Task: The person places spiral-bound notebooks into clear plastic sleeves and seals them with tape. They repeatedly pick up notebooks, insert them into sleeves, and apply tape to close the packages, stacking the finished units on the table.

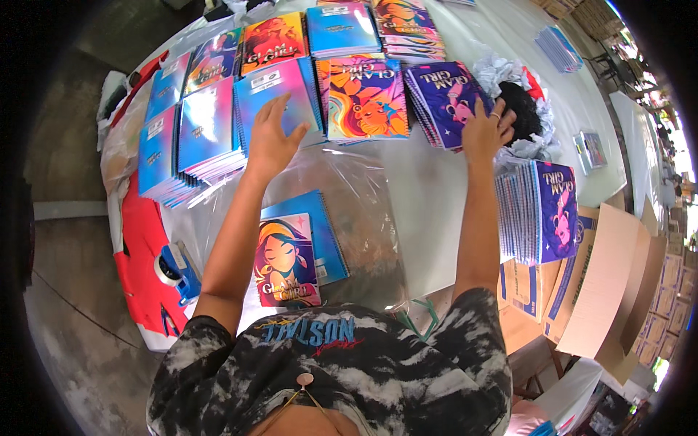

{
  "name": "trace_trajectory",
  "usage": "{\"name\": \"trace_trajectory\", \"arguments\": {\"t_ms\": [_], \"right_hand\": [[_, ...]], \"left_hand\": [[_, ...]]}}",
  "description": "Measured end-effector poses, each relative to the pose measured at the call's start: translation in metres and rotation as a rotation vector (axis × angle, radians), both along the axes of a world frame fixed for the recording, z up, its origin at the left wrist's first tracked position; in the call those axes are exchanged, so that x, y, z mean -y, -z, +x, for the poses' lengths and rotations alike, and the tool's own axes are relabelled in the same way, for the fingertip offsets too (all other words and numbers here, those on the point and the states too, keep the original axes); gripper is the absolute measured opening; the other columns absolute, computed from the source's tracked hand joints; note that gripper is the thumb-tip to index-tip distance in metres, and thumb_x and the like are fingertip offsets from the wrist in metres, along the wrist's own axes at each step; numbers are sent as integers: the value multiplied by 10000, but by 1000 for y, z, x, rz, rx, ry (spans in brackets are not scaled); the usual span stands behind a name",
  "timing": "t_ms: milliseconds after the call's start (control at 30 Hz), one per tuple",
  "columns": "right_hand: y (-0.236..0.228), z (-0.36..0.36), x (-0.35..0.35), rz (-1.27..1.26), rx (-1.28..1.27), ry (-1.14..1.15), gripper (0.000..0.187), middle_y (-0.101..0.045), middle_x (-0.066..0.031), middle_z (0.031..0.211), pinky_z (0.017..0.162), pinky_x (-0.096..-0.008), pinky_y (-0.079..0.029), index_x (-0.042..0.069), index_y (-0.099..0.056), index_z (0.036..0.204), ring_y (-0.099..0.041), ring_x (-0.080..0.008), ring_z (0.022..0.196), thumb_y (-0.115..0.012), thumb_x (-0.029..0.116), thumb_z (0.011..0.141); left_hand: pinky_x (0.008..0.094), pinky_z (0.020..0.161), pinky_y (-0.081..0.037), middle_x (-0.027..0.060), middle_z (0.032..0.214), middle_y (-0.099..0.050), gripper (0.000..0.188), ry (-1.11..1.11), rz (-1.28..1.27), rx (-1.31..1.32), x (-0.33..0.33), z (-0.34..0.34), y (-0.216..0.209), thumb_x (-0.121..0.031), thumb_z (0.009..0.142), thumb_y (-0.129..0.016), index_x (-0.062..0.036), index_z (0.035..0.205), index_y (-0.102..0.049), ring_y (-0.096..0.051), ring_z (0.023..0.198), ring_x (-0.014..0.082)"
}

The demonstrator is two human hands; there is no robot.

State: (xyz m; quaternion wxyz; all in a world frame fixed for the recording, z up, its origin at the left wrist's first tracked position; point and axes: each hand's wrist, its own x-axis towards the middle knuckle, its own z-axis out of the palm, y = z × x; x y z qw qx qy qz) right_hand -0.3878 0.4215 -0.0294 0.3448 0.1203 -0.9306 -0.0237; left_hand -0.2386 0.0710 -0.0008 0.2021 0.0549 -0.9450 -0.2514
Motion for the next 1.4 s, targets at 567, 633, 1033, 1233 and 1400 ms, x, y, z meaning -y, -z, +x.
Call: {"name": "trace_trajectory", "arguments": {"t_ms": [567,633,1033,1233,1400], "right_hand": [[-101,95,126,-1069,731,-586,247,-645,-96,911,717,-283,-468,-19,-572,979,-605,-143,779,-659,123,796],[-112,145,136,-1222,974,-644,262,-619,-36,907,748,-263,-433,11,-574,1021,-556,-108,804,-642,157,814],[8,285,144,-318,1202,-313,276,-618,-132,777,641,-373,-464,51,-596,951,-604,-290,731,-644,279,803],[-28,226,151,-475,1123,-338,284,-626,-96,806,667,-395,-465,86,-601,1017,-606,-291,751,-618,285,815],[-37,125,217,-586,886,-529,362,-639,-140,887,725,-398,-465,47,-584,1075,-610,-301,829,-627,290,810]], "left_hand": [[380,800,-468,104,1063,-587,453,-442,928,-634,116,141,-83,-393,945,-421,-4,1150,-533,-567,950,230],[454,896,-470,152,1140,-570,512,-463,887,-786,110,199,-125,-425,942,-400,5,1208,-480,-562,1058,298],[520,981,-293,65,1328,-444,534,-152,-376,115,47,181,13,-404,783,-631,-245,1275,-498,-415,1196,311],[520,1060,-189,141,1406,-337,611,-101,-293,127,36,168,52,-377,782,-647,-199,1328,-435,-251,1331,332],[500,1072,-201,151,1415,-318,634,-213,-194,54,134,94,3,-311,762,-675,-165,1326,-426,-231,1341,337]]}}
